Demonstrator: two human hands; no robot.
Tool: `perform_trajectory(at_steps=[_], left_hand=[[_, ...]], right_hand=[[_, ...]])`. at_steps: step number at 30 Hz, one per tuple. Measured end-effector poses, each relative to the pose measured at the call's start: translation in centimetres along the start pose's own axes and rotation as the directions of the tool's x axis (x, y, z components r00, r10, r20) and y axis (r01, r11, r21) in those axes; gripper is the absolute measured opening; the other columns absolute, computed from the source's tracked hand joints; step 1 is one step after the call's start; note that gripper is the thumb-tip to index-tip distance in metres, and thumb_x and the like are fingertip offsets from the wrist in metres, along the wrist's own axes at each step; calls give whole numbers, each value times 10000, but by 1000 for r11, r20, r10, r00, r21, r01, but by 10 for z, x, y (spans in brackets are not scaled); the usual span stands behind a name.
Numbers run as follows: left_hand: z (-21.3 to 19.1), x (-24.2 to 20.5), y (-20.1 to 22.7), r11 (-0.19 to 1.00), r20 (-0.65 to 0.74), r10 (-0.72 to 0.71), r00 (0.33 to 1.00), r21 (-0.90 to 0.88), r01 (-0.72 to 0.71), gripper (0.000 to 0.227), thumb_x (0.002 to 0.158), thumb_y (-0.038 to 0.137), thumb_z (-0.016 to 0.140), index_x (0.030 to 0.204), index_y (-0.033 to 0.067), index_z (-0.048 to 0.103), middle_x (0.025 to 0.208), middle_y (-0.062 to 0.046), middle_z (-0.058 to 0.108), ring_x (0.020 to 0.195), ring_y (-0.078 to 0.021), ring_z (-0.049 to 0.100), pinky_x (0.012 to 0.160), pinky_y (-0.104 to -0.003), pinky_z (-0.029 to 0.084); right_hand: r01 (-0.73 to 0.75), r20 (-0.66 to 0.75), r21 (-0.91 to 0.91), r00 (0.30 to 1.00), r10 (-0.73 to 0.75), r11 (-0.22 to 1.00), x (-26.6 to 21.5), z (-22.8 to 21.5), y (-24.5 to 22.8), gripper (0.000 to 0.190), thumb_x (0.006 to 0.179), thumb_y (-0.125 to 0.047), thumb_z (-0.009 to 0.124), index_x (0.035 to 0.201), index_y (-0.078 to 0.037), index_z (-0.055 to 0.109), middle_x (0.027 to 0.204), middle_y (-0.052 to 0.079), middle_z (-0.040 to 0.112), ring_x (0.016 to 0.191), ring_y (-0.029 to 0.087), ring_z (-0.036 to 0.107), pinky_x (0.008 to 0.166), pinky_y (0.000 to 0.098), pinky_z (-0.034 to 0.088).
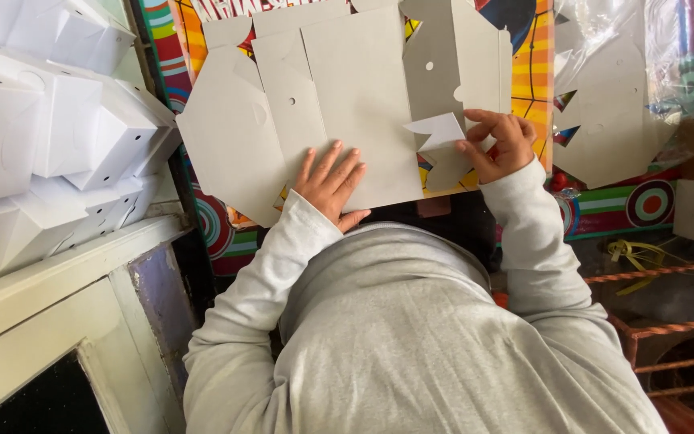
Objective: The person folds a flat white cardboard sheet into a small box by creasing pre-scored lines, tucking flaps, and securing tabs. The finished box is placed on a stack of similar boxes to the left.
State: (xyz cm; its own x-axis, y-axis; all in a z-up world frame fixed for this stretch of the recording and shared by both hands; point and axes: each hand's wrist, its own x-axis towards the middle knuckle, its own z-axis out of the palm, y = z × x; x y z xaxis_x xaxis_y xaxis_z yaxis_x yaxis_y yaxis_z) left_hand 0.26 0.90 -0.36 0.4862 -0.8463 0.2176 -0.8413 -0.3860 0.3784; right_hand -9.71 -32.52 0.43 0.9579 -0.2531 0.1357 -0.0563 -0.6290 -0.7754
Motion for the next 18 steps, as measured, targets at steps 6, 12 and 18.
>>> perform_trajectory(at_steps=[6, 12, 18], left_hand=[[28, -8, -20, 989, -208, 146, 967, 64, -136, 452, 930, 440, 560, 1265, 180, 719, 1338, -94, 676, 1313, -406, 563, 1053, -625, 419], [15, -2, -25, 980, -188, 200, 962, 49, -195, 403, 1010, 410, 459, 1257, 239, 728, 1302, -43, 699, 1297, -342, 594, 1012, -544, 488], [21, -3, -39, 985, -260, 172, 950, 52, -164, 346, 919, 177, 546, 1206, 223, 732, 1182, 27, 720, 1169, -210, 641, 1003, -379, 477]], right_hand=[[327, -386, -444, 770, -508, 834, -9, 1, -30, 349, 964, -220, 773, 1218, 16, 729, 947, 146, 638, 806, 312, 562, 811, 438, 370], [571, -39, -133, 814, -580, 810, -5, 39, -58, 484, 889, -553, 734, 1144, -143, 763, 1258, 111, 729, 1102, 318, 660, 878, 414, 485], [528, 37, -295, 839, -543, 796, 14, 50, -39, 378, 843, 10, 525, 1051, -189, 770, 926, -56, 732, 912, 180, 635, 877, 332, 416]])
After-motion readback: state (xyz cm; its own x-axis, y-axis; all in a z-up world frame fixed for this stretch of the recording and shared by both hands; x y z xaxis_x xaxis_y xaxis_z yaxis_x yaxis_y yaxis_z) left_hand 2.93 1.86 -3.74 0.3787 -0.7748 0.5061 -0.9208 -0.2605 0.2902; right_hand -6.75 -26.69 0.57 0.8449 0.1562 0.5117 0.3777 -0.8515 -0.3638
